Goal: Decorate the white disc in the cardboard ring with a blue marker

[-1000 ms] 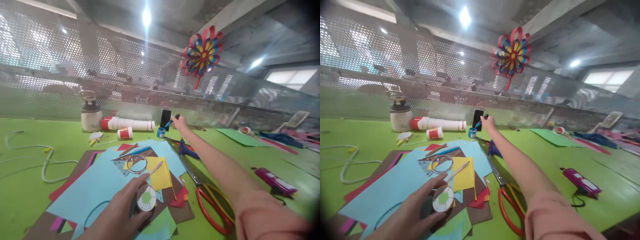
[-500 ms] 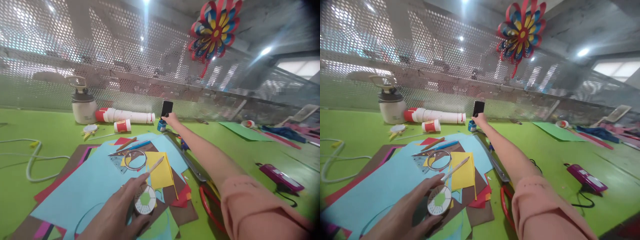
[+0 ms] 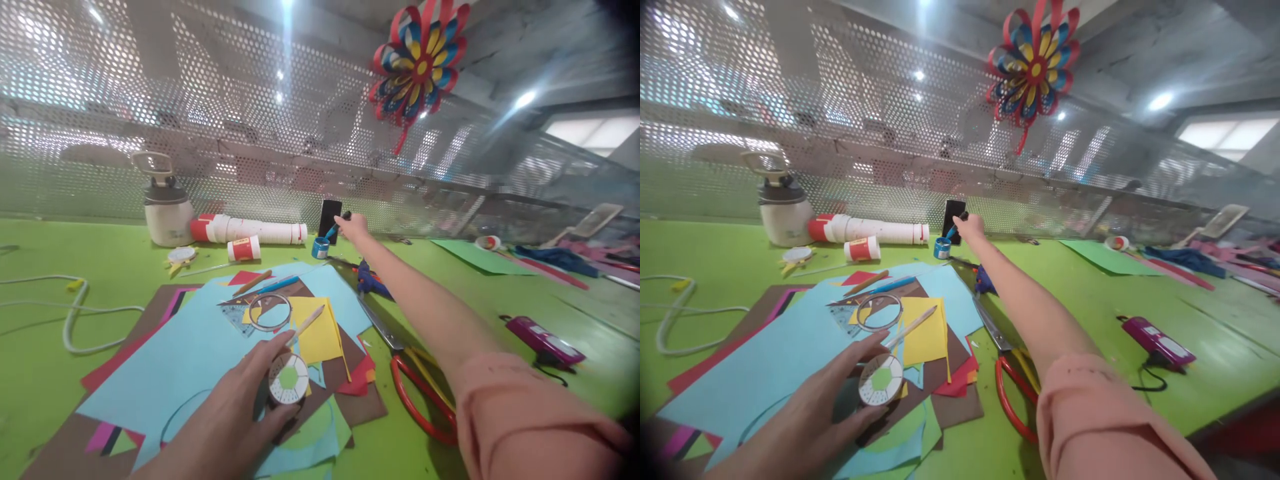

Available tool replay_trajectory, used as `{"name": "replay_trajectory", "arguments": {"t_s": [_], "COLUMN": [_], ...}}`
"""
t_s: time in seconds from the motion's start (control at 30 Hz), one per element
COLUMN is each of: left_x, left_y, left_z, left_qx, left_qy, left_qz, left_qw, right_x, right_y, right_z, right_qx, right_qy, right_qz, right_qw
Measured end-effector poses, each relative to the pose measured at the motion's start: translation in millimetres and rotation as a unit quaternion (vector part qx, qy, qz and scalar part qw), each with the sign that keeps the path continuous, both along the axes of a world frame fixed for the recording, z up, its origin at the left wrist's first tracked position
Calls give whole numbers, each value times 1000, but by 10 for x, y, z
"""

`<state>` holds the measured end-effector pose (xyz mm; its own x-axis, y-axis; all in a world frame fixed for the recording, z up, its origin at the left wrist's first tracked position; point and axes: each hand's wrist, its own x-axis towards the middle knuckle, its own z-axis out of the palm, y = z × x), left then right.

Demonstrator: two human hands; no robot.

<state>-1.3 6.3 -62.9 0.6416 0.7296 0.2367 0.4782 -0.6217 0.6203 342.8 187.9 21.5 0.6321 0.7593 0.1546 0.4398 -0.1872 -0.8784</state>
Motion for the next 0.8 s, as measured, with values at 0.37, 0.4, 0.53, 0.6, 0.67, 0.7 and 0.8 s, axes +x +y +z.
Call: {"name": "replay_trajectory", "arguments": {"t_s": [0.37, 0.4, 0.53, 0.6, 0.67, 0.7, 0.8], "left_x": [42, 44, 53, 58, 62, 63, 62], "left_y": [49, 55, 77, 87, 96, 98, 91], "left_z": [0, 4, 12, 10, 8, 9, 28], "left_qx": [-28, -37, -59, -59, -59, -58, -58], "left_qy": [-33, -36, -42, -47, -49, -50, -57], "left_qz": [-4, -4, -5, -6, -11, -15, -18], "left_qw": [999, 999, 997, 997, 997, 997, 997], "right_x": [-122, -180, -482, -630, -744, -786, -870], "right_y": [-1274, -1429, -1921, -2052, -2113, -2127, -2162], "right_z": [84, 50, -76, -116, -144, -156, -189], "right_qx": [135, 142, 167, 182, 195, 197, 194], "right_qy": [259, 284, 366, 394, 412, 418, 429], "right_qz": [15, 23, 67, 87, 103, 109, 128], "right_qw": [956, 948, 913, 897, 884, 880, 873]}}
